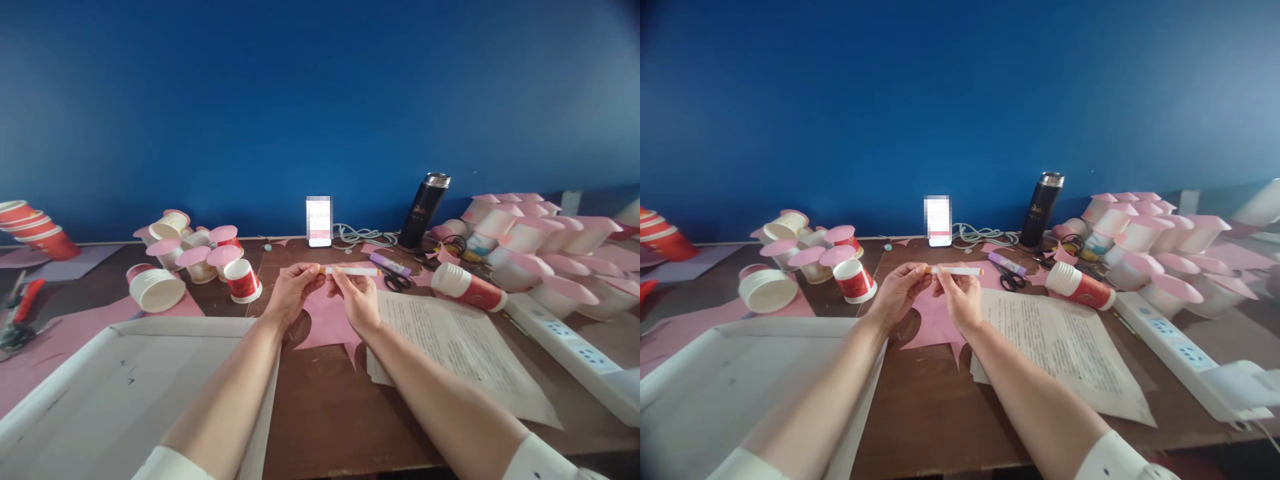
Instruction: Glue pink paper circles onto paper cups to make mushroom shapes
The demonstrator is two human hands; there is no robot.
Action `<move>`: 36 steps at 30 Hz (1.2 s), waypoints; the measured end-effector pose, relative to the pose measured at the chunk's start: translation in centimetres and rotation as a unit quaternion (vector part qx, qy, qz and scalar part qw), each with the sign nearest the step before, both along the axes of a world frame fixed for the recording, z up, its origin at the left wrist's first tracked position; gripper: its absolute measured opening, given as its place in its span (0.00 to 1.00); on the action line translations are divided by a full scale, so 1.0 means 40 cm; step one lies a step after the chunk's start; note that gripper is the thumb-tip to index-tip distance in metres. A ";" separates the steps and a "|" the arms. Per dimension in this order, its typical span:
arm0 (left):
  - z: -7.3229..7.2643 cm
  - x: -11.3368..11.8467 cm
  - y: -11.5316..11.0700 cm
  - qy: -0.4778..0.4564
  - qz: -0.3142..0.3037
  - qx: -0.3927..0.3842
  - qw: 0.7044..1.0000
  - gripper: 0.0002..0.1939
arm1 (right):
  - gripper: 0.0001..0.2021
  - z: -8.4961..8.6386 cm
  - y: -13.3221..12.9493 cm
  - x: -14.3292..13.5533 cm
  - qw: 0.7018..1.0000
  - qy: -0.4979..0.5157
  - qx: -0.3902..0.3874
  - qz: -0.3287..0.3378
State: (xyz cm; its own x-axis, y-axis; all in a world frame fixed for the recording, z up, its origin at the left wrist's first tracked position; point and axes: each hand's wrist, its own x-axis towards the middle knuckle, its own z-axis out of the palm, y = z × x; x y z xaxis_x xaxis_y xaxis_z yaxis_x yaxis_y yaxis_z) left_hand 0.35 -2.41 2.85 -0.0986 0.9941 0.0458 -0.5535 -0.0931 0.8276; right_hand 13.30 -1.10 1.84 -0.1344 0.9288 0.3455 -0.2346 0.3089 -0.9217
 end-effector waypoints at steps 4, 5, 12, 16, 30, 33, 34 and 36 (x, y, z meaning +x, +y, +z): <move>-0.005 -0.010 0.011 0.013 0.071 0.001 0.997 0.14 | 0.15 0.035 0.028 0.043 0.966 -0.249 0.057 -0.029; -0.008 -0.018 0.015 0.035 0.107 0.006 0.994 0.15 | 0.13 0.048 0.040 0.066 0.926 -0.364 0.077 -0.067; -0.017 -0.056 0.052 0.369 0.345 -0.061 0.861 0.13 | 0.19 0.094 0.129 0.225 0.693 -0.685 -0.077 -0.210; -0.008 -0.051 0.066 0.415 0.346 -0.029 0.841 0.11 | 0.20 0.073 0.141 0.232 0.680 -0.700 -0.119 -0.182; 0.010 -0.037 0.273 0.337 0.081 -0.129 0.929 0.19 | 0.23 0.060 0.156 0.243 0.704 -0.674 -0.099 -0.202; 0.005 -0.033 0.309 0.331 0.083 -0.124 0.932 0.17 | 0.24 0.062 0.163 0.234 0.767 -0.597 -0.052 -0.228; 0.005 -0.032 0.317 0.326 0.085 -0.117 0.934 0.16 | 0.24 0.061 0.167 0.231 0.798 -0.552 -0.041 -0.239; 0.006 -0.030 0.330 0.312 0.090 -0.090 0.942 0.15 | 0.21 0.056 0.176 0.224 0.868 -0.431 -0.039 -0.243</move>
